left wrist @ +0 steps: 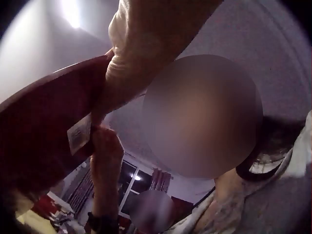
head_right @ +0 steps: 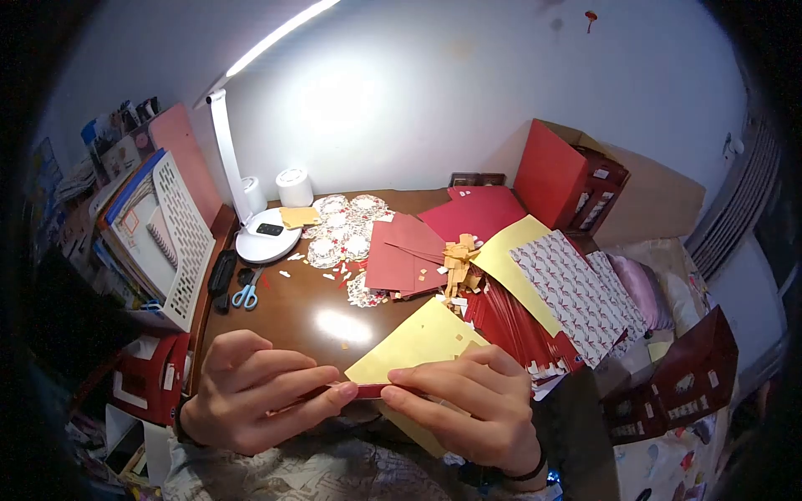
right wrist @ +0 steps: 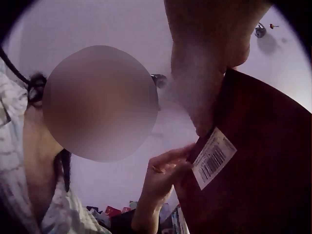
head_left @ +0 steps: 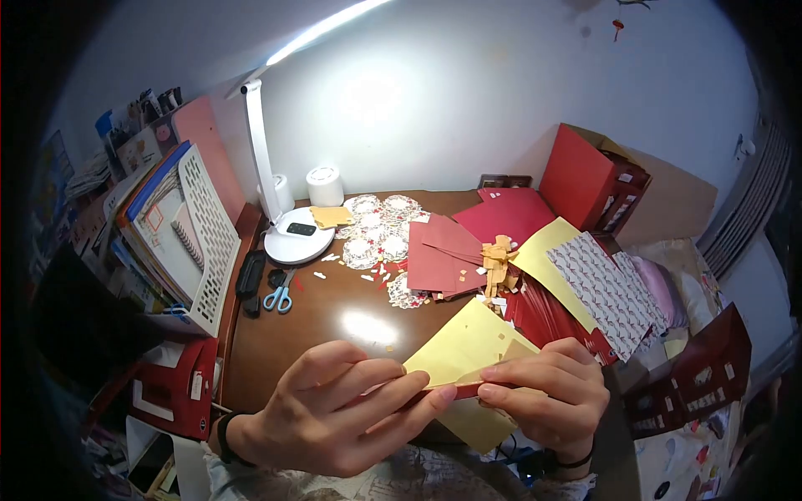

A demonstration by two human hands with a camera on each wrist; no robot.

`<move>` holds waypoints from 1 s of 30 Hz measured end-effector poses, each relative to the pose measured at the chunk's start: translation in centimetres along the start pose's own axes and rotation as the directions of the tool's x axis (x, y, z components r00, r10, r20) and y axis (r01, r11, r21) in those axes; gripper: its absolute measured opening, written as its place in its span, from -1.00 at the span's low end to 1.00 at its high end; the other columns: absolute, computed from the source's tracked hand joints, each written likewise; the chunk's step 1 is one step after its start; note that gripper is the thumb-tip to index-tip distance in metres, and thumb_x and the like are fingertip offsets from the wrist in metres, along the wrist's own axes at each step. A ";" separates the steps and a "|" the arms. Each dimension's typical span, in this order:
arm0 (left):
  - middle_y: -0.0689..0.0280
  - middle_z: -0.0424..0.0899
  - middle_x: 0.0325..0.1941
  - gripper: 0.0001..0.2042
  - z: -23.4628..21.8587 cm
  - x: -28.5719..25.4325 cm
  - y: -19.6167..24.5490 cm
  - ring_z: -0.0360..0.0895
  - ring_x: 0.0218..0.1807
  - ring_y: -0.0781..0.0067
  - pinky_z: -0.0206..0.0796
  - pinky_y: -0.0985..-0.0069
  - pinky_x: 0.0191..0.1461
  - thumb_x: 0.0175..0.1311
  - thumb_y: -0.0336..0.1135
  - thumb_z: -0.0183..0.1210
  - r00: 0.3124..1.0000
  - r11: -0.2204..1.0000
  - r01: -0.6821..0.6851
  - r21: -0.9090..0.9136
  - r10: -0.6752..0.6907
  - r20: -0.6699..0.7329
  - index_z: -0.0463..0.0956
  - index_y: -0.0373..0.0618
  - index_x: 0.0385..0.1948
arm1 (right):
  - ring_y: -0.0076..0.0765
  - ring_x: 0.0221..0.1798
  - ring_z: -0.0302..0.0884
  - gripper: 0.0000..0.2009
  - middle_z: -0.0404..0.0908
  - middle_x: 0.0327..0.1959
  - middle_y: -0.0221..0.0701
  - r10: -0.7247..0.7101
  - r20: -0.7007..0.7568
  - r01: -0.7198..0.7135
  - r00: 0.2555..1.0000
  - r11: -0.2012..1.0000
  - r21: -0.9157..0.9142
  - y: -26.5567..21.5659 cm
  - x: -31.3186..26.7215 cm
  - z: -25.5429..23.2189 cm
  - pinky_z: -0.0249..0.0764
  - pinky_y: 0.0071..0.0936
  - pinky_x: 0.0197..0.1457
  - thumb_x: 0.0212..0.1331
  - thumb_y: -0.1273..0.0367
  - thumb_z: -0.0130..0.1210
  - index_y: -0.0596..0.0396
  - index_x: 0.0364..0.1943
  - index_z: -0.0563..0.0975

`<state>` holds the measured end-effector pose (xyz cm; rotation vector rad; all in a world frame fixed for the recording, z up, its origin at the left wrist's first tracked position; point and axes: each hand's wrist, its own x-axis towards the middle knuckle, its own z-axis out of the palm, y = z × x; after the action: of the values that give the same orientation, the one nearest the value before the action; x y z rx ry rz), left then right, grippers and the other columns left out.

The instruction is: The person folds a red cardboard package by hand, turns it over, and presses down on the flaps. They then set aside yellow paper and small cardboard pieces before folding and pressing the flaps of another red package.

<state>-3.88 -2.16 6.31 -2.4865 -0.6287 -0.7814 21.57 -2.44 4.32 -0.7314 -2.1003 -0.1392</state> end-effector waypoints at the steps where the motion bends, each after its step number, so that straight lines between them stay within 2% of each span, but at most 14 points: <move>1: 0.54 0.69 -0.10 -0.73 -0.1 0.1 -0.1 0.54 -0.20 0.66 0.18 0.52 -0.05 0.05 -0.19 0.31 1.000 1.000 -0.002 -0.001 0.002 0.001 0.73 0.14 -0.17 | -0.58 -0.22 0.69 -0.78 0.73 -0.22 -0.53 -0.007 -0.004 0.007 1.000 1.000 0.007 0.0 0.1 0.0 0.34 -0.61 -0.18 -0.04 0.39 0.25 -0.09 -0.24 0.72; 3: 0.48 0.71 -0.10 -0.65 -0.7 0.7 -0.5 0.56 -0.11 0.56 0.18 0.39 0.06 0.11 0.02 0.25 0.999 0.994 0.024 -0.110 -0.021 0.032 0.72 0.14 -0.11 | -0.58 -0.23 0.68 -0.79 0.73 -0.22 -0.53 -0.012 -0.010 0.012 1.000 1.000 0.013 0.0 0.1 -0.1 0.34 -0.61 -0.18 -0.02 0.39 0.24 -0.08 -0.25 0.72; 4: 0.48 0.71 -0.10 -0.65 -1.1 1.1 -0.7 0.56 -0.11 0.56 0.18 0.39 0.06 0.11 0.02 0.25 0.999 0.994 0.023 -0.110 -0.019 0.033 0.72 0.14 -0.11 | -0.58 -0.23 0.68 -0.80 0.73 -0.22 -0.53 -0.015 -0.017 0.015 1.000 1.000 -0.003 0.0 0.1 -0.1 0.35 -0.61 -0.18 -0.01 0.39 0.24 -0.09 -0.25 0.72; 6: 0.41 0.69 -0.02 -0.52 -1.9 2.0 -1.4 0.53 0.03 0.49 0.11 0.24 0.25 0.13 0.22 0.14 0.993 0.995 -0.001 -0.102 0.013 0.120 0.70 0.18 -0.04 | -0.57 -0.23 0.68 -0.81 0.73 -0.22 -0.53 -0.018 -0.024 0.018 1.000 1.000 -0.017 -0.1 0.2 -0.2 0.35 -0.61 -0.18 0.00 0.39 0.24 -0.09 -0.25 0.72; 7: 0.40 0.63 0.11 -0.49 -1.8 2.0 -1.6 0.44 0.19 0.46 -0.05 0.14 0.44 0.17 0.29 0.03 0.982 0.987 0.010 -0.158 0.020 0.185 0.66 0.29 0.03 | -0.57 -0.23 0.68 -0.81 0.73 -0.23 -0.53 -0.015 -0.027 0.014 1.000 1.000 -0.015 -0.1 0.2 -0.2 0.35 -0.61 -0.18 0.01 0.39 0.23 -0.09 -0.25 0.72; 8: 0.40 0.63 0.11 -0.49 -1.8 2.3 -1.9 0.44 0.19 0.46 -0.05 0.14 0.44 0.17 0.29 0.03 0.982 0.987 0.009 -0.158 0.021 0.186 0.66 0.29 0.03 | -0.57 -0.23 0.68 -0.82 0.73 -0.23 -0.53 -0.011 -0.032 0.011 0.999 1.000 -0.014 -0.2 0.2 -0.3 0.36 -0.60 -0.18 0.02 0.39 0.23 -0.09 -0.25 0.72; 10: 0.44 0.52 0.26 -0.48 -1.7 3.0 -2.3 0.34 0.30 0.46 -0.15 0.07 0.52 0.13 0.32 0.05 0.958 0.978 -0.029 -0.206 0.086 0.273 0.59 0.44 0.10 | -0.57 -0.24 0.68 -0.82 0.73 -0.24 -0.54 0.004 -0.038 -0.004 0.999 1.000 -0.008 -0.2 0.3 -0.5 0.37 -0.59 -0.18 0.01 0.40 0.24 -0.09 -0.26 0.71; 13: 0.49 0.44 0.33 -0.45 -1.3 3.1 -2.8 0.27 0.37 0.45 -0.25 0.04 0.57 0.10 0.37 0.04 0.930 0.976 -0.077 -0.201 0.143 0.339 0.50 0.59 0.16 | -0.55 -0.27 0.67 -0.83 0.73 -0.26 -0.55 0.038 -0.052 -0.038 0.998 0.999 0.003 -0.1 0.3 -0.5 0.38 -0.57 -0.18 -0.02 0.41 0.27 -0.09 -0.28 0.71; 17: 0.50 0.39 0.38 -0.41 -1.3 3.2 -2.8 0.24 0.41 0.46 -0.28 0.02 0.58 0.09 0.41 0.02 0.908 0.976 -0.095 -0.196 0.166 0.384 0.44 0.63 0.21 | -0.51 -0.31 0.67 -0.85 0.73 -0.30 -0.56 0.071 -0.060 -0.069 0.996 0.997 0.024 0.1 0.6 -0.6 0.40 -0.55 -0.20 -0.04 0.41 0.30 -0.07 -0.32 0.70; 20: 0.49 0.36 0.40 -0.42 -1.3 3.1 -2.4 0.19 0.45 0.47 -0.31 0.01 0.59 0.15 0.42 -0.04 0.896 0.988 -0.108 -0.114 0.147 0.419 0.41 0.63 0.23 | -0.48 -0.33 0.67 -0.87 0.73 -0.33 -0.53 0.071 -0.068 -0.068 0.995 0.996 0.051 0.6 0.4 -0.3 0.42 -0.53 -0.22 -0.03 0.41 0.29 -0.05 -0.33 0.69; 22: 0.52 0.31 0.44 -0.40 -1.2 3.0 -1.9 0.13 0.49 0.48 -0.33 -0.01 0.60 0.23 0.45 -0.20 0.894 0.984 -0.165 0.061 0.124 0.431 0.32 0.64 0.29 | -0.47 -0.33 0.67 -0.87 0.73 -0.33 -0.51 0.093 -0.059 -0.089 0.994 0.994 0.068 0.6 0.6 -0.5 0.42 -0.52 -0.21 -0.02 0.41 0.29 -0.04 -0.33 0.69; 23: 0.52 0.31 0.44 -0.40 -1.1 2.9 -1.7 0.13 0.49 0.48 -0.33 -0.01 0.60 0.23 0.45 -0.20 0.893 0.984 -0.169 0.058 0.127 0.432 0.32 0.64 0.29 | -0.46 -0.34 0.67 -0.87 0.73 -0.33 -0.50 0.112 -0.047 -0.108 0.993 0.991 0.085 0.7 0.7 -0.5 0.43 -0.51 -0.21 0.00 0.42 0.29 -0.03 -0.33 0.69; 25: 0.58 0.24 0.48 -0.36 -0.8 2.6 -1.3 0.06 0.53 0.49 -0.34 -0.04 0.61 0.23 0.50 -0.36 0.897 0.897 -0.291 0.333 0.134 0.421 0.21 0.66 0.35 | -0.45 -0.33 0.68 -0.87 0.73 -0.33 -0.49 0.115 -0.043 -0.110 0.992 0.989 0.095 0.8 0.7 -0.4 0.43 -0.51 -0.21 0.01 0.42 0.28 -0.02 -0.32 0.69; 30: 0.63 0.18 0.51 -0.29 0.2 1.8 -1.3 -0.05 0.57 0.48 -0.36 -0.08 0.60 0.18 0.54 -0.47 0.905 0.852 -0.337 0.401 0.176 0.386 0.07 0.70 0.40 | -0.45 -0.32 0.68 -0.87 0.73 -0.33 -0.47 0.118 -0.038 -0.113 0.992 0.986 0.123 1.1 0.7 -0.3 0.43 -0.51 -0.22 0.02 0.42 0.29 -0.01 -0.30 0.68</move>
<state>-3.17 -0.52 7.66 -2.1982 -0.4985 -0.0759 22.13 -1.31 4.84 -0.7678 -1.9991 0.0343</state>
